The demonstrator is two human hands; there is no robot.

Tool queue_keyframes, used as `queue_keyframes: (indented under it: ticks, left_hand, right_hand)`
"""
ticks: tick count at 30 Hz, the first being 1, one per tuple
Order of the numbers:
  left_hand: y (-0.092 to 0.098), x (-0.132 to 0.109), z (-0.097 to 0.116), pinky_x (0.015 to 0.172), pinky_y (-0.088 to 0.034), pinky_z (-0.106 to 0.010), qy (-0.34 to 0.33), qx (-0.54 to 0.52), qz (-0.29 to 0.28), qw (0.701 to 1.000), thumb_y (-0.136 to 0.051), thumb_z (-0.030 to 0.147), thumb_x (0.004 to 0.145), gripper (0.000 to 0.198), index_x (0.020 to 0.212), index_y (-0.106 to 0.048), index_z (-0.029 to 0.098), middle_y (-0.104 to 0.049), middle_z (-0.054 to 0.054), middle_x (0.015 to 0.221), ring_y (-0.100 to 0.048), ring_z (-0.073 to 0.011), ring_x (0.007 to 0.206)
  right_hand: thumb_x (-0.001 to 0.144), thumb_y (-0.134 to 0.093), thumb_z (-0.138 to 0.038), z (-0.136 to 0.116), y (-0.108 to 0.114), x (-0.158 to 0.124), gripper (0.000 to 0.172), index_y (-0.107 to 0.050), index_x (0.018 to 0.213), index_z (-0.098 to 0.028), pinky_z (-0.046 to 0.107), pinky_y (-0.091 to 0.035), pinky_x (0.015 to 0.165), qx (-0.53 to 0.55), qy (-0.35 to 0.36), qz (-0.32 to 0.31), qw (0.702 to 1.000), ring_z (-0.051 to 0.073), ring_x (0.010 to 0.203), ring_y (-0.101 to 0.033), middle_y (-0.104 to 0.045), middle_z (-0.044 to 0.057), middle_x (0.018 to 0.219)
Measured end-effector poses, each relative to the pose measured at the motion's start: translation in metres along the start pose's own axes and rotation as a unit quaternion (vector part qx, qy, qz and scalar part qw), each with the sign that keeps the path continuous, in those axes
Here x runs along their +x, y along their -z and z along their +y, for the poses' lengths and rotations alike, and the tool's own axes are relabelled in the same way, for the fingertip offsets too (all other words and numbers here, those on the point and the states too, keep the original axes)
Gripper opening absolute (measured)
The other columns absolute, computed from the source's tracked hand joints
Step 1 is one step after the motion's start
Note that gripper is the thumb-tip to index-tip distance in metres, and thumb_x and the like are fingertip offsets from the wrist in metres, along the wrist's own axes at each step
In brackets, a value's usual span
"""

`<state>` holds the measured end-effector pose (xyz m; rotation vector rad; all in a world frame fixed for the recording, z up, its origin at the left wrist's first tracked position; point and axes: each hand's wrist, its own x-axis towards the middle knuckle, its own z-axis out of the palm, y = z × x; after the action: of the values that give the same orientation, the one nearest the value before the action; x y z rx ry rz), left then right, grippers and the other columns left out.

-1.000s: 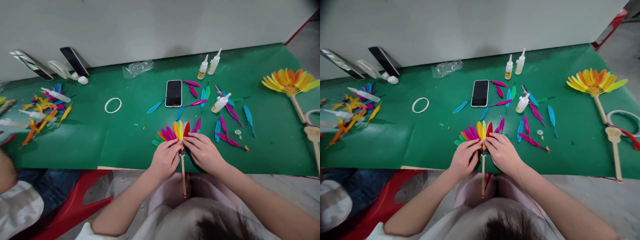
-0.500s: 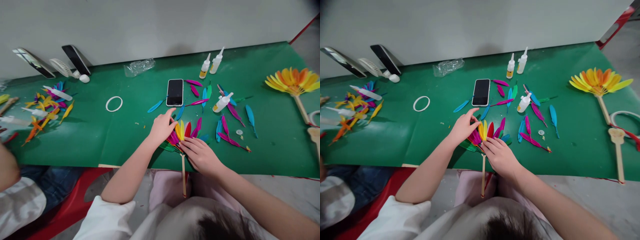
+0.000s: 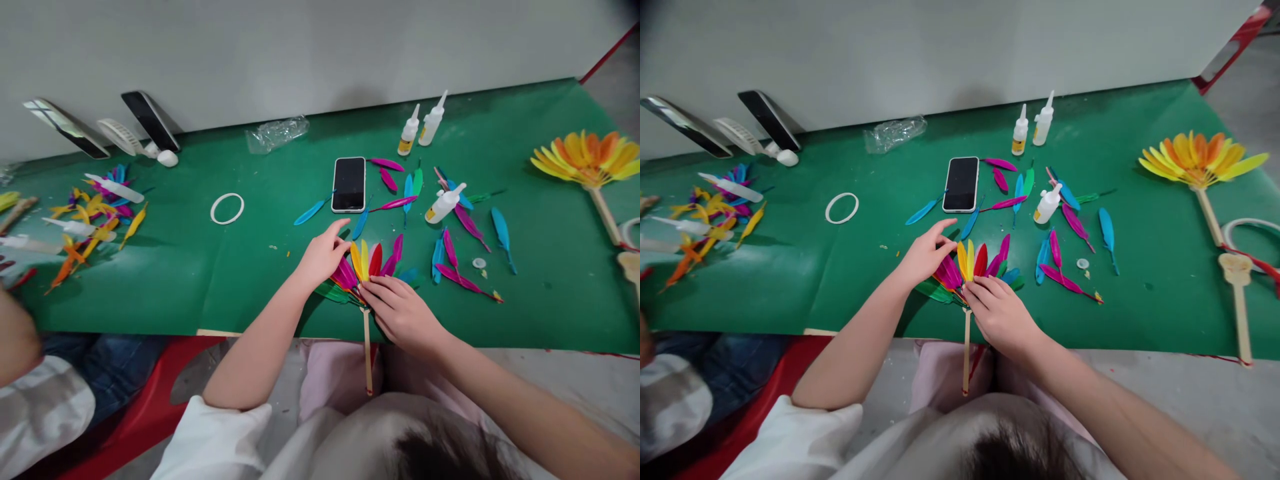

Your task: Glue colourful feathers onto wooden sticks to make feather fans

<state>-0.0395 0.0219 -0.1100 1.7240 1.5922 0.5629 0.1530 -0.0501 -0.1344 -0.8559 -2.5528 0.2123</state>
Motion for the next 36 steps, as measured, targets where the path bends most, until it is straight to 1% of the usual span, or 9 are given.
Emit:
queue_keyframes:
  ticks: [2, 5, 9, 12, 16, 18, 24, 29, 36]
  left_hand:
    - [0.001, 0.001, 0.0, 0.063, -0.041, -0.026, 0.002, -0.005, -0.015, 1.0, -0.049, 0.021, 0.084, 0.046, 0.129, -0.04, 0.024, -0.066, 0.001, 0.073, -0.058, -0.0135, 0.066]
    - [0.001, 0.003, 0.0, 0.06, -0.041, -0.025, 0.012, -0.023, -0.049, 0.998, -0.053, 0.017, 0.08, 0.053, 0.13, -0.039, 0.025, -0.067, 0.001, 0.074, -0.059, -0.0136, 0.065]
    - [0.0, 0.005, 0.002, 0.056, -0.041, -0.026, 0.035, -0.035, -0.073, 0.996, -0.064, 0.022, 0.074, 0.064, 0.132, -0.037, 0.024, -0.065, 0.0, 0.069, -0.059, -0.0146, 0.061]
    - [-0.003, 0.006, 0.005, 0.057, -0.041, -0.026, 0.03, -0.028, -0.065, 0.997, -0.065, 0.021, 0.072, 0.069, 0.134, -0.035, 0.024, -0.064, 0.001, 0.07, -0.058, -0.0145, 0.063]
    - [-0.007, 0.009, 0.006, 0.062, -0.041, -0.025, 0.03, -0.057, -0.049, 0.997, -0.061, 0.015, 0.075, 0.065, 0.133, -0.035, 0.025, -0.063, 0.0, 0.074, -0.057, -0.0129, 0.067]
    - [-0.008, 0.01, 0.004, 0.061, -0.041, -0.024, 0.032, -0.068, -0.047, 0.996, -0.06, 0.013, 0.074, 0.063, 0.131, -0.037, 0.025, -0.061, 0.001, 0.073, -0.056, -0.012, 0.066]
    - [-0.009, 0.012, 0.001, 0.055, -0.039, -0.022, 0.033, -0.07, -0.037, 0.996, -0.063, 0.012, 0.072, 0.053, 0.121, -0.047, 0.022, -0.051, 0.006, 0.061, -0.05, -0.0096, 0.057]
    - [-0.005, 0.007, 0.001, 0.058, -0.04, -0.024, 0.027, -0.026, 0.003, 0.999, -0.068, 0.023, 0.071, 0.044, 0.113, -0.056, 0.022, -0.054, 0.005, 0.062, -0.052, -0.0108, 0.059]
    - [0.001, -0.003, -0.008, 0.061, -0.043, -0.023, 0.041, -0.089, -0.006, 0.995, -0.063, 0.015, 0.073, 0.042, 0.114, -0.057, 0.021, -0.056, 0.004, 0.065, -0.052, -0.0094, 0.06]
  right_hand:
    - [0.083, -0.045, -0.012, 0.0, 0.0, 0.0, 0.035, -0.059, 0.116, -0.008, 0.042, -0.046, 0.093, 0.002, 0.002, 0.0, 1.0, 0.024, 0.111, -0.05, -0.063, 0.012, 0.114]
    - [0.084, -0.045, -0.013, 0.0, 0.0, 0.0, 0.036, -0.058, 0.117, -0.01, 0.042, -0.045, 0.093, 0.007, -0.001, -0.002, 1.0, 0.024, 0.112, -0.049, -0.063, 0.011, 0.114]
    - [0.084, -0.045, -0.012, 0.0, 0.001, 0.0, 0.035, -0.059, 0.116, -0.008, 0.042, -0.045, 0.093, 0.008, 0.0, -0.001, 1.0, 0.025, 0.111, -0.049, -0.063, 0.012, 0.113]
    - [0.083, -0.046, -0.012, 0.0, 0.0, 0.0, 0.035, -0.059, 0.115, -0.007, 0.042, -0.045, 0.093, 0.006, 0.0, 0.001, 1.0, 0.025, 0.11, -0.049, -0.063, 0.012, 0.113]
    - [0.083, -0.046, -0.012, 0.0, -0.001, -0.001, 0.036, -0.058, 0.116, -0.008, 0.043, -0.046, 0.092, 0.013, 0.002, 0.005, 1.0, 0.025, 0.111, -0.049, -0.063, 0.012, 0.113]
    - [0.084, -0.046, -0.013, 0.001, -0.001, -0.001, 0.036, -0.058, 0.117, -0.01, 0.043, -0.045, 0.092, 0.014, 0.002, 0.002, 1.0, 0.024, 0.112, -0.049, -0.063, 0.012, 0.114]
    - [0.084, -0.046, -0.013, 0.0, -0.002, -0.001, 0.036, -0.057, 0.117, -0.009, 0.043, -0.045, 0.093, 0.015, 0.002, -0.002, 1.0, 0.025, 0.112, -0.048, -0.062, 0.012, 0.115]
    - [0.083, -0.046, -0.013, 0.0, -0.002, -0.002, 0.036, -0.057, 0.117, -0.009, 0.043, -0.045, 0.093, 0.014, -0.004, -0.001, 1.0, 0.025, 0.112, -0.048, -0.062, 0.012, 0.114]
    - [0.084, -0.048, -0.014, -0.002, -0.001, -0.001, 0.034, -0.06, 0.115, -0.009, 0.041, -0.044, 0.093, -0.015, -0.003, 0.001, 1.0, 0.024, 0.108, -0.05, -0.064, 0.01, 0.113]
